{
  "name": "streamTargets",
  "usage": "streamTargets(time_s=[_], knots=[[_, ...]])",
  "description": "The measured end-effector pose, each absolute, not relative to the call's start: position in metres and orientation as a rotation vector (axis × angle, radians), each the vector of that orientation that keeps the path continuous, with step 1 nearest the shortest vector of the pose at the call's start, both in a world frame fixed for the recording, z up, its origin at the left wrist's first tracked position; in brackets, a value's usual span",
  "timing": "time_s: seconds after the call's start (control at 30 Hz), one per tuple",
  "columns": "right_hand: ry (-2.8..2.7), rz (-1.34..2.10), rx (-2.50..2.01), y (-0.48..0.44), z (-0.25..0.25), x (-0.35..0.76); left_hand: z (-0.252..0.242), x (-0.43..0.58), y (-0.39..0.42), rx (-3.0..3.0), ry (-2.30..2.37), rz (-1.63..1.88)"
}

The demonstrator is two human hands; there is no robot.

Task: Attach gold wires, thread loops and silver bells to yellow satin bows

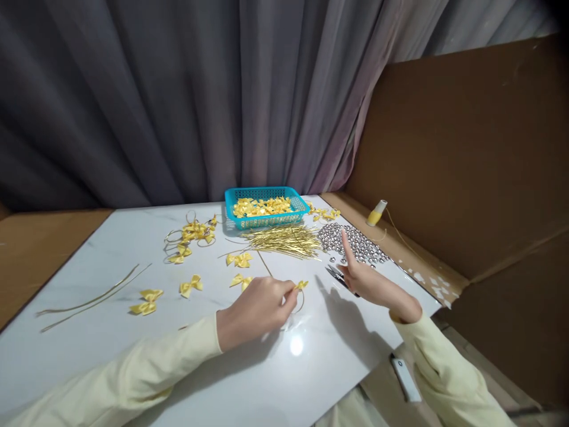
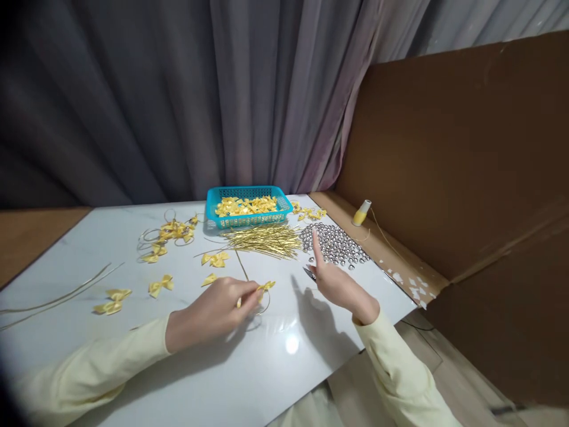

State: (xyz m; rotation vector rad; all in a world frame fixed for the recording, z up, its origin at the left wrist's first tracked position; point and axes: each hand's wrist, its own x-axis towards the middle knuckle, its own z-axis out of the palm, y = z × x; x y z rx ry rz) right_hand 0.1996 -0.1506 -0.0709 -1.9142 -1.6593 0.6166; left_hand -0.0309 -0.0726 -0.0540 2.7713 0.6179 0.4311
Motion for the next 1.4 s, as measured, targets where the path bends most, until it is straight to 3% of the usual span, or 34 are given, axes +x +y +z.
streamTargets(time_s=[0.13,0.4,0.83,1.13,1.4], knots=[[-2.152,0.370,-2.059,-0.141,-0.057,0.188,-0.041,-0.033,-0.069,2.284,0.672,0.347],[-2.462,0.357,-1.587,-0.135,-0.021,0.159,-0.045,-0.030,-0.059,2.010,0.743,0.256],[-1.906,1.012,-1.547,-0.151,-0.048,0.174,-0.048,-0.035,-0.037,2.130,0.890,0.376],[-0.780,1.315,-1.282,-0.162,-0.083,0.202,-0.045,-0.040,-0.029,2.277,0.930,0.486],[-0.503,1.118,-1.142,-0.165,-0.124,0.204,-0.045,-0.042,-0.030,2.299,0.884,0.414]])
